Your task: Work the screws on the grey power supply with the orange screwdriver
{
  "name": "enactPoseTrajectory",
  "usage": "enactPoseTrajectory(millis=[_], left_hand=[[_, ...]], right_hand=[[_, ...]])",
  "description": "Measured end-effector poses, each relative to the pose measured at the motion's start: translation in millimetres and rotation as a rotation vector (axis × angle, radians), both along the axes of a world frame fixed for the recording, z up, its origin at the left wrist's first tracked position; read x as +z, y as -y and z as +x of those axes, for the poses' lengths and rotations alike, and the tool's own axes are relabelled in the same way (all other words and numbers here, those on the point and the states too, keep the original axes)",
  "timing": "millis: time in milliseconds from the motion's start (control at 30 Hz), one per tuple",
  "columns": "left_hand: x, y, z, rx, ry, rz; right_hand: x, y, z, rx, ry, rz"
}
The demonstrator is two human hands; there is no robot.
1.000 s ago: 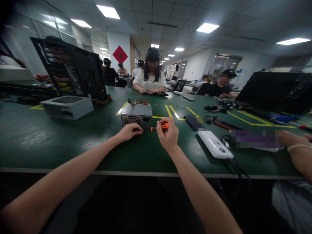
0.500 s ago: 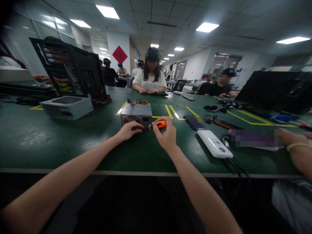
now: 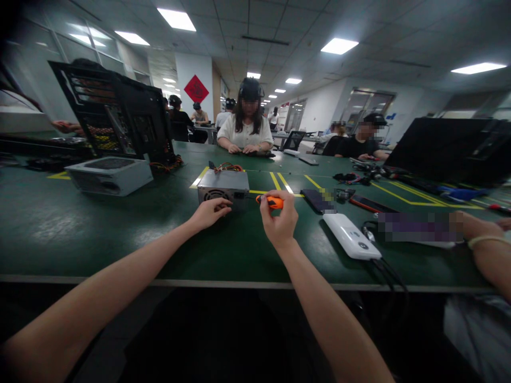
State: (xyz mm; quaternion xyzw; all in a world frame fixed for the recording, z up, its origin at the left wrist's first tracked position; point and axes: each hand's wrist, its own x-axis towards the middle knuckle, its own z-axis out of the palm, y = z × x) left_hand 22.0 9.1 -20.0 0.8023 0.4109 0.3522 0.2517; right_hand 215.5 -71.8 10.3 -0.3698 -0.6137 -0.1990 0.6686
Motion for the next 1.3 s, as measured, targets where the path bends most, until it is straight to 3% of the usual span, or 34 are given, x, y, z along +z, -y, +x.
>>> enactPoseTrajectory(millis=[667,900,1100,1300], left_hand=[[-4.0,-4,-1,-0.021,-0.013,-0.006],[-3.2,-1,0,-0.003,-0.037,0.018],[-4.5,-2,-1,0.046,-0.111,0.225],[-5.3,-1,2,0.028,-0.186,0.344]], right_hand=[[-2.9,-3,1,-0.007,0.081,-0.055],[-5.5,-5,-1,0.011,0.225,-0.019],[-8.5,0,-6,0.021,0.426,-0.065],[-10.8,1,-9,0.033,0.388,-0.072]])
